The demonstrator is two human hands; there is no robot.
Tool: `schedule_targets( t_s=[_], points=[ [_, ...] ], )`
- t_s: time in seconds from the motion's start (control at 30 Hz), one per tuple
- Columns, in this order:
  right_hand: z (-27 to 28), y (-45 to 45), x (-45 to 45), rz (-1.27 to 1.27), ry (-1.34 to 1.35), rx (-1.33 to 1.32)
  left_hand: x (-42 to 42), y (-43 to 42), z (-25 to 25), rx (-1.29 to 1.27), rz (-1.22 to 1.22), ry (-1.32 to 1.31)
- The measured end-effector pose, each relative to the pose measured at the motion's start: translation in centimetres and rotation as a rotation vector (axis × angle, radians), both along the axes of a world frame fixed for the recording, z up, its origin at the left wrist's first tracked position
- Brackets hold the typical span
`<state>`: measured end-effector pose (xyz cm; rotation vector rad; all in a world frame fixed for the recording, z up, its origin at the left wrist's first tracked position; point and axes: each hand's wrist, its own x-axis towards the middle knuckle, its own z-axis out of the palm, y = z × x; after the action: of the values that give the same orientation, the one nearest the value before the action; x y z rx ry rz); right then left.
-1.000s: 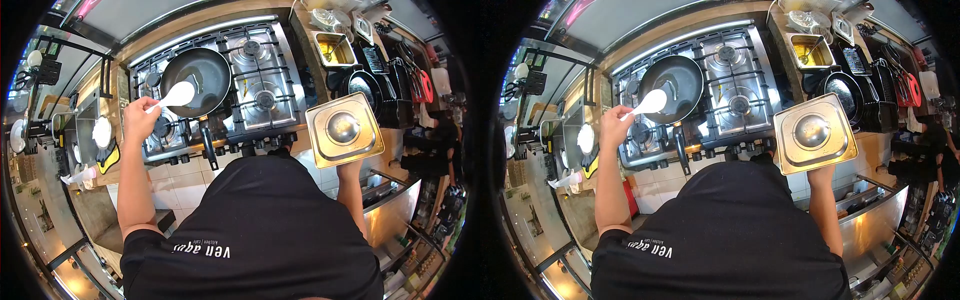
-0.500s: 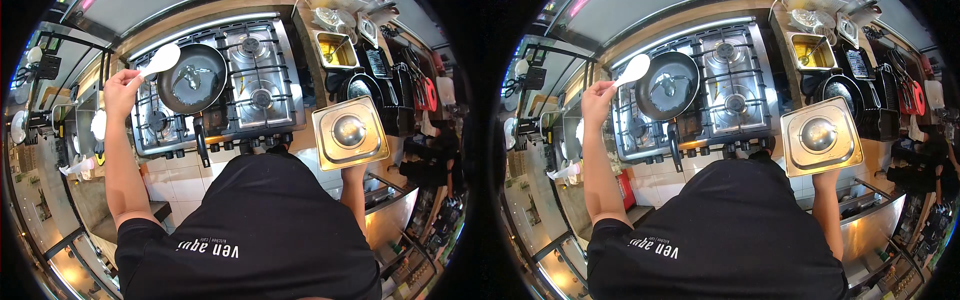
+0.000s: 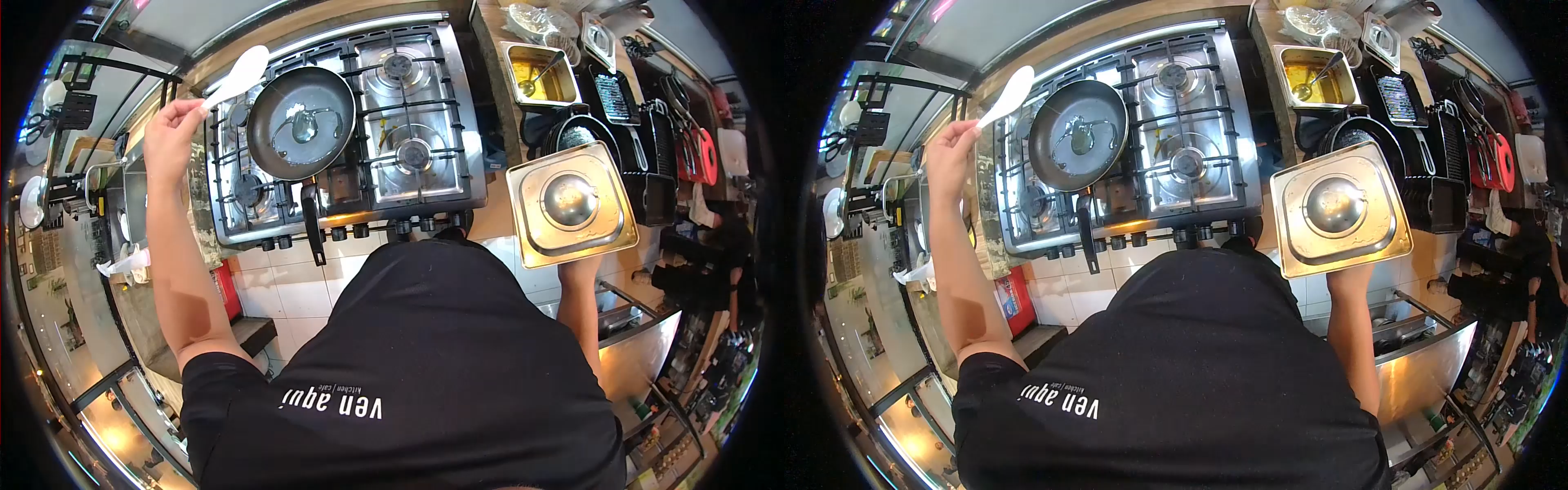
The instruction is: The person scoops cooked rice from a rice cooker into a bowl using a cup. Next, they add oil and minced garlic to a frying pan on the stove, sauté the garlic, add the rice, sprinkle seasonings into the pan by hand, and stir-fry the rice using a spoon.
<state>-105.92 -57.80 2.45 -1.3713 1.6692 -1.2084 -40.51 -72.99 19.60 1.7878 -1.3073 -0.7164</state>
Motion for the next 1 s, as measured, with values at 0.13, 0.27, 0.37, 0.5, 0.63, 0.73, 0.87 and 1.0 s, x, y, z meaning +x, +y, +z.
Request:
schedule_targets(
  t_s=[0.13, 0.27, 0.37, 0.5, 0.63, 0.73, 0.87, 1.0],
  points=[
    [0.5, -0.5, -0.8, -0.051, -0.166, 0.015, -3.5, -2.6, 2.1, -0.013, -0.102, -0.070],
    [1.2, -0.7, -1.8, -0.017, -0.072, -0.002, -9.7, -5.8, 2.3, -0.015, -0.228, -0.060],
    [3.0, -0.7, -2.9, -0.016, 0.202, -0.044, -15.0, -9.2, -0.9, -0.054, -0.294, -0.008],
    [4.6, -1.2, -5.6, -0.008, 0.009, -0.033, -24.7, -12.7, -6.7, -0.071, -0.391, -0.061],
    [12.6, -4.6, -5.8, 0.086, -0.259, -0.098, -35.5, -12.9, -11.4, -0.231, -0.444, -0.254],
    [17.5, -8.2, -7.9, 0.251, 0.085, -0.010, -39.2, -12.6, -13.2, -0.420, -0.531, -0.496],
    [22.3, -13.5, -9.3, 0.364, 0.631, -0.059, -40.3, -12.4, -13.4, -0.648, -0.458, -0.492],
    [21.6, -20.6, -9.7, 0.542, 0.898, -0.136, -40.4, -10.3, -16.6, -0.506, -0.474, -0.470]
  ],
)
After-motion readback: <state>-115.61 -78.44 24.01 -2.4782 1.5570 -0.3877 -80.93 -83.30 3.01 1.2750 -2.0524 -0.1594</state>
